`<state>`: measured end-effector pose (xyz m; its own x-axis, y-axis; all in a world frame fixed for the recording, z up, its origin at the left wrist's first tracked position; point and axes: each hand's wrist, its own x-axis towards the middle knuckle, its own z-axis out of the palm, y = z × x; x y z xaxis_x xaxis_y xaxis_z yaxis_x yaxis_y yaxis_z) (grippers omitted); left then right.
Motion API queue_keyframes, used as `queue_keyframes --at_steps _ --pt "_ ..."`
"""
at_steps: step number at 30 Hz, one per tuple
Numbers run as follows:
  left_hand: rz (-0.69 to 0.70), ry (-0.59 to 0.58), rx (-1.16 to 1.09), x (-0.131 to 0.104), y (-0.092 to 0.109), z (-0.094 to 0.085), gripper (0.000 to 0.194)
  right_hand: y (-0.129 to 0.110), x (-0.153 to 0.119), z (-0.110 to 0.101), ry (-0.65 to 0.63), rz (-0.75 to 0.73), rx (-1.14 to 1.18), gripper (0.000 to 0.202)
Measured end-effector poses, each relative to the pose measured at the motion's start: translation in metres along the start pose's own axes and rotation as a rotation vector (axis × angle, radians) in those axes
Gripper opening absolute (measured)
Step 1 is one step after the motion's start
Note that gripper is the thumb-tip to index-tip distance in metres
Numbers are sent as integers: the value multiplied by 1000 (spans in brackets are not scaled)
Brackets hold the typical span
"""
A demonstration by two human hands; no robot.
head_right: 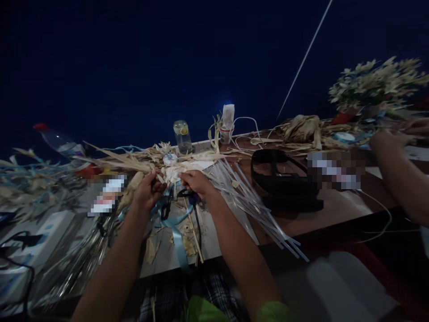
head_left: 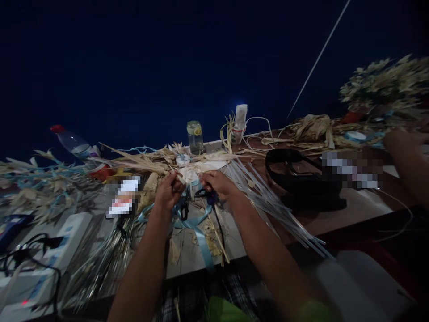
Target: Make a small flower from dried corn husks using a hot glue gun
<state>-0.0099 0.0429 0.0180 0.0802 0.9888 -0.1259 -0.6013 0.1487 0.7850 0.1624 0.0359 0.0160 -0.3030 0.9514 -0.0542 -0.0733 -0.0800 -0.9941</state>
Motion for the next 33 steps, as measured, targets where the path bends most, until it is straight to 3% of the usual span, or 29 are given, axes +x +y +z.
queue_keyframes --at_steps 3,4,6,9,15,20,25,33 --pt "-28 -35 -14 0 0 1 20 8 5 8 268 -270 -269 19" --pt "-29 -35 -13 0 0 1 20 9 4 12 290 -377 -374 29" --pt "-33 -37 -12 0 -2 2 19 8 0 19 243 -548 -582 52" --pt "-46 -71 -22 -1 -4 3 19 3 -7 26 126 -660 -830 62" --pt "-62 -144 -17 -1 -7 5 16 8 -5 23 175 -790 -915 27" --pt "-52 -124 25 -1 -10 6 18 12 -2 24 329 -765 -712 19" --pt "-27 -112 70 -4 -12 9 19 13 0 28 481 -595 -515 20" --pt "-9 -79 142 -9 -14 15 22 9 -1 29 523 -324 -315 35"
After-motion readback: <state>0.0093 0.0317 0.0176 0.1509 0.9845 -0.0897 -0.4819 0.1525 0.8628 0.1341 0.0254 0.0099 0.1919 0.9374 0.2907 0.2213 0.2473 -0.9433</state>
